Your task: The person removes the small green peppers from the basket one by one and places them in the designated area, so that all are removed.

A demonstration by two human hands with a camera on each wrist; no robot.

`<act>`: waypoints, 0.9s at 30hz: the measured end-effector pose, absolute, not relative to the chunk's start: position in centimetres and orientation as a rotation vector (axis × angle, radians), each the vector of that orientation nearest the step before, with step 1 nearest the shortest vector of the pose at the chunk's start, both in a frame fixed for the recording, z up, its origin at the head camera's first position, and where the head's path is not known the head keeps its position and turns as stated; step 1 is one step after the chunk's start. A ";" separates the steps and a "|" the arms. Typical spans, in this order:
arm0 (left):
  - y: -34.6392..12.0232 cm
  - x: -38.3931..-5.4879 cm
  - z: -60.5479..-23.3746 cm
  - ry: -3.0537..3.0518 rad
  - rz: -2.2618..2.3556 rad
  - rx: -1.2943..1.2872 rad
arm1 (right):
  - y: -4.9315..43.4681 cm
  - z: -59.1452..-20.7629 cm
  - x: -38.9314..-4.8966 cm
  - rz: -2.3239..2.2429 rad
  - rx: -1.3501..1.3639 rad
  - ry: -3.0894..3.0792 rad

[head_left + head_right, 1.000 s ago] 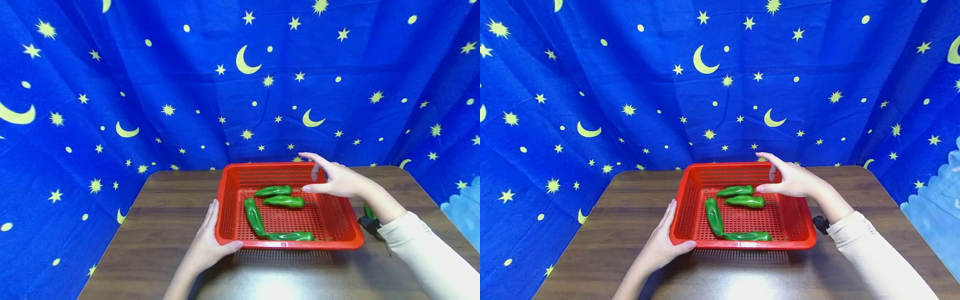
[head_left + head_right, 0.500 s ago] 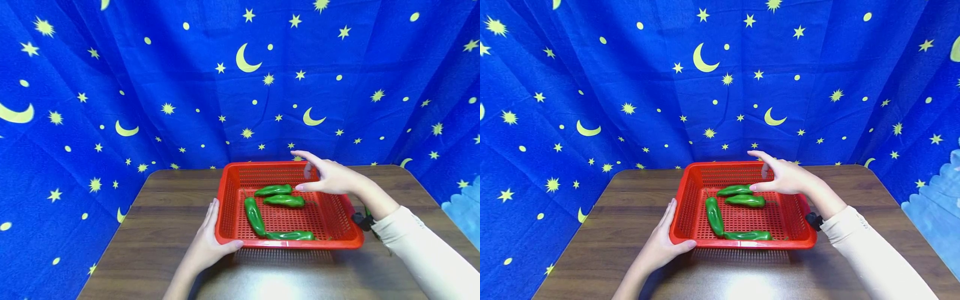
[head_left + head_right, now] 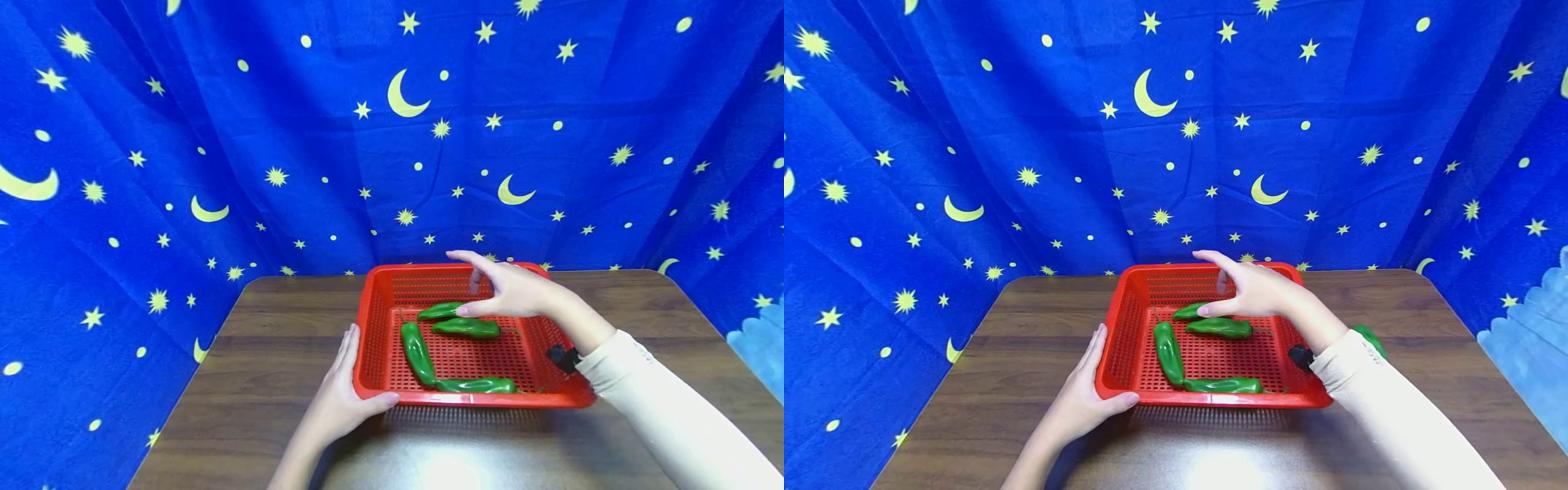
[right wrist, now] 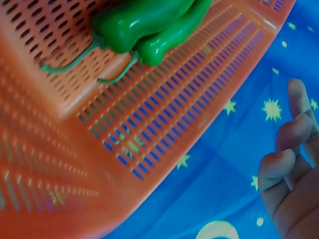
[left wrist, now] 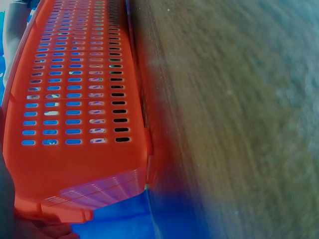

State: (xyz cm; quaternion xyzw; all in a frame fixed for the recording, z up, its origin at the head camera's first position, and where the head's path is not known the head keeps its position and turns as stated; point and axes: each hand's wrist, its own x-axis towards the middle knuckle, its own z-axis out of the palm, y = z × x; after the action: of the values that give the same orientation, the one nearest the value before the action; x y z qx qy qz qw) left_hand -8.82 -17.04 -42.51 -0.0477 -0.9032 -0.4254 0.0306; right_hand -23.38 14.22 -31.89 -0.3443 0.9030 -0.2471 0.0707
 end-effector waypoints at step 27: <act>-16.8 -8.9 -42.6 -2.789 -1.299 -0.134 | 8.4 -36.0 -23.3 -0.536 -1.080 2.600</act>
State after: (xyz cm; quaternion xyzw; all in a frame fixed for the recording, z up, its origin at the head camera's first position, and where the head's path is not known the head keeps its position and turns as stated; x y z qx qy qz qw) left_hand -8.91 -16.77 -42.59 -0.0436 -0.9052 -0.4215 0.0310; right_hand -23.29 8.41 -36.00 -0.3732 0.8987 -0.1851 0.1374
